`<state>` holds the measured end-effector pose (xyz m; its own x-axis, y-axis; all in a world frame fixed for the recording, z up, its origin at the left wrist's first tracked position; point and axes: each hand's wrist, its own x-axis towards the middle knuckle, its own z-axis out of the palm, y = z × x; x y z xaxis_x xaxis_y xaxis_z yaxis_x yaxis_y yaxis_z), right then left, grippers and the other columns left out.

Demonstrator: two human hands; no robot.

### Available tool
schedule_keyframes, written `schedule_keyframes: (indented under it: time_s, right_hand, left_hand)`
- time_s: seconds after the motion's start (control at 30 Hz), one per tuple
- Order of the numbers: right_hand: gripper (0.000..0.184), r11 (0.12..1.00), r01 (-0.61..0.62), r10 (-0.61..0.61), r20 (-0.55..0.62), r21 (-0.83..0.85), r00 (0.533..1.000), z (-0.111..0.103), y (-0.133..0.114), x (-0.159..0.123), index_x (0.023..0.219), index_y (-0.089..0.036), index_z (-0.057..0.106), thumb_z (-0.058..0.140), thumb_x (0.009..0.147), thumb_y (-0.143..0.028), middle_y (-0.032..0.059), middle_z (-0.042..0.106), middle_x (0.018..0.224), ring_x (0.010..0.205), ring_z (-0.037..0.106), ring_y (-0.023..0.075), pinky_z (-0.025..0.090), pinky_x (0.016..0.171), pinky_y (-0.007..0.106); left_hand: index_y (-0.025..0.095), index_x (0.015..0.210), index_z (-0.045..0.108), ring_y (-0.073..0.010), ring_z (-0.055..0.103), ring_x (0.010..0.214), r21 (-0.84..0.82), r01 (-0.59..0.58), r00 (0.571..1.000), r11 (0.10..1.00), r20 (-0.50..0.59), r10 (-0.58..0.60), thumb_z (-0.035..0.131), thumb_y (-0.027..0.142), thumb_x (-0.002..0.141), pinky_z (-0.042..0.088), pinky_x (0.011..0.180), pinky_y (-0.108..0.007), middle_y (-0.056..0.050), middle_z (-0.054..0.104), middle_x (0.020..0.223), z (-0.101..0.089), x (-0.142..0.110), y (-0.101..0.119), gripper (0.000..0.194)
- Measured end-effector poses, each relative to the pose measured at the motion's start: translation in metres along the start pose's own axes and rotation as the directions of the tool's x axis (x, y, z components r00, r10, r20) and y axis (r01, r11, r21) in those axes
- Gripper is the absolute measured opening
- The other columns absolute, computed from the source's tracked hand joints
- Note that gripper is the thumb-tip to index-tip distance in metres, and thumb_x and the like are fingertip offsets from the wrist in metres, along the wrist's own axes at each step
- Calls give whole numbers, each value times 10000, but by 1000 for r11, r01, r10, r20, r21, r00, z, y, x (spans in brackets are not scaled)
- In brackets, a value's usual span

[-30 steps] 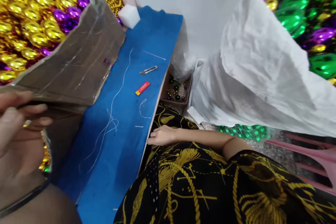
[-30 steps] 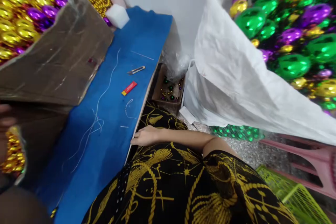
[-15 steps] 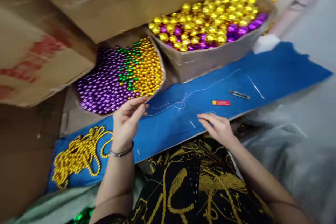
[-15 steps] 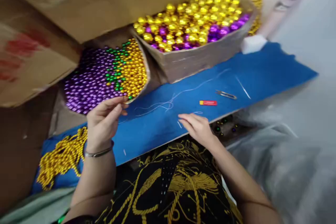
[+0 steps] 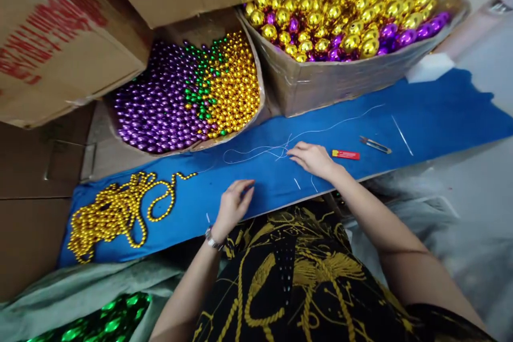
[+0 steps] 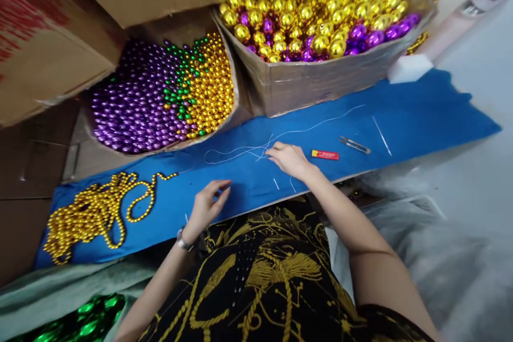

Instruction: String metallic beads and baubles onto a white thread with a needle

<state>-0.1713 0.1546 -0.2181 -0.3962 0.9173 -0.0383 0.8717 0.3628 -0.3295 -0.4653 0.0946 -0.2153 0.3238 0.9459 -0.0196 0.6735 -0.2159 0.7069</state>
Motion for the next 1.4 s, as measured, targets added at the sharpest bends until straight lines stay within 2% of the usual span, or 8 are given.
schedule_keyframes:
  time_s: [0.13,0.33,0.53,0.73,0.93,1.1,1.27,1.4]
  right_hand:
    - [308,999,40,-40,-3,-28,999,17,-10,17,1228,-285,637,551,944,-365,71,624,1166,889,630,173,436,667,252]
    - [258,999,29,-28,-62,16,998,25,-11,16,1018,-215,654,414,1000,-307,82,637,1117,924,630,176,458,704,260]
    - [254,830,-130,312,-259,543,914,-5,18,-79,997,-194,587,472,974,-420,46,697,886,727,657,147,503,650,245]
    - [284,900,-380,433,-352,213,830,-25,39,-170,1071,-212,664,518,944,-420,79,705,994,810,674,191,524,742,307]
    - [319,938,-346,336,-293,20,895,19,21,-116,1196,-242,652,477,973,-389,64,683,1105,950,664,197,521,771,295]
    - [300,892,-439,391,-309,-104,867,41,20,-104,1008,-235,713,449,989,-377,62,677,1013,817,645,155,452,662,244]
    - [342,764,-627,537,-390,-151,748,11,44,-178,1007,-201,701,421,996,-398,88,671,1008,863,625,181,436,677,262]
    - [331,437,-855,779,-358,-278,515,-15,61,-208,1151,-240,684,432,977,-367,121,644,1077,864,592,233,420,641,306]
  left_hand:
    - [193,1194,635,-258,594,1157,283,-162,986,945,19,163,435,278,965,474,1033,-428,-123,651,1241,17,39,2,316]
    - [135,1305,578,-332,490,1306,503,-169,986,848,87,145,419,307,975,430,1062,-486,-159,546,1407,29,64,-7,405]
    - [141,1324,572,-316,481,1317,538,-188,982,822,87,168,404,341,986,439,1049,-474,-133,538,1425,31,60,-17,427]
    - [140,1278,602,-340,502,1255,535,-207,976,819,54,212,449,332,966,459,992,-488,-160,574,1365,35,63,-13,397]
    - [151,1184,651,-273,564,1074,414,-340,930,844,13,368,461,318,971,486,935,-425,-132,659,1180,46,71,8,331]
    - [156,1166,656,-251,575,1032,368,-366,920,855,2,393,483,309,966,494,919,-408,-119,677,1124,46,71,10,306]
    - [153,1154,660,-244,587,1005,365,-368,917,855,-12,399,485,308,968,501,905,-394,-104,688,1108,43,66,3,300]
    - [155,1140,663,-245,596,985,359,-418,895,834,4,446,499,302,962,506,896,-392,-99,693,1086,46,66,6,282]
